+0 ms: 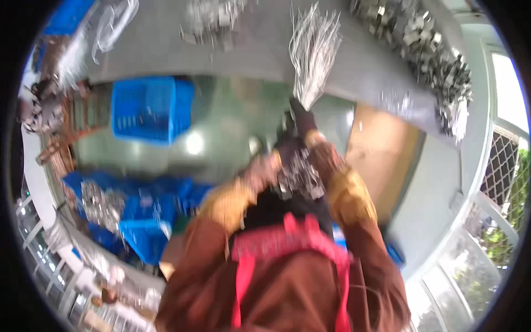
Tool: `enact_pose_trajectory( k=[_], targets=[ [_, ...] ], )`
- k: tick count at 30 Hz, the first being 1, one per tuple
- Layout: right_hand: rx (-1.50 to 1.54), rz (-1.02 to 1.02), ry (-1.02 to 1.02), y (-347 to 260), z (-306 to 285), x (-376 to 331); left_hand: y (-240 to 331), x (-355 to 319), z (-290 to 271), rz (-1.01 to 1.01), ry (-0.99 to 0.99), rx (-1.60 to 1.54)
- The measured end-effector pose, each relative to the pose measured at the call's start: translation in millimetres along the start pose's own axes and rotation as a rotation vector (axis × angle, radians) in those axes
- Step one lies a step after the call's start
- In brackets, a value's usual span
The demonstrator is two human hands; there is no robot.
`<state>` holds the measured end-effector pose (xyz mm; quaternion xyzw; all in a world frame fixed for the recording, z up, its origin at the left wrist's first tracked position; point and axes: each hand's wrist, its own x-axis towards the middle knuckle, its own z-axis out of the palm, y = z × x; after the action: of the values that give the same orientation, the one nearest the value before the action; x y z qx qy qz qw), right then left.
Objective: Organizing and bundling metal wire components on a production workbench.
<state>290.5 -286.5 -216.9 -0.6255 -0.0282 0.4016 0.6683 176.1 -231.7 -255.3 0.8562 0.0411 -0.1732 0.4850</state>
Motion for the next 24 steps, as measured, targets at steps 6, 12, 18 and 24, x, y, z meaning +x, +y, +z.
enact_pose_trajectory(
  k=[6,12,18,24],
  targets=[
    [-1.276,-0.635,0.383,-233.3,13.8,-6.1,156.3,-34.1,-198.5,0.406,0.565,-0.161],
    [-0.871,0.524,0.626,-11.0,12.1,34.6,42.9,30.0,-70.9,0.121,0.127,0.535],
    [0.795,0.584,-0.079,-48.2,47.6,-54.3,10.8,-103.3,-66.0,0.041,-0.658,-1.398],
    [0.159,0.222,0.124,-8.5,0.7,-64.8,79.0,-59.3,-79.9,-0.321,-0.413,-1.107]
  ],
)
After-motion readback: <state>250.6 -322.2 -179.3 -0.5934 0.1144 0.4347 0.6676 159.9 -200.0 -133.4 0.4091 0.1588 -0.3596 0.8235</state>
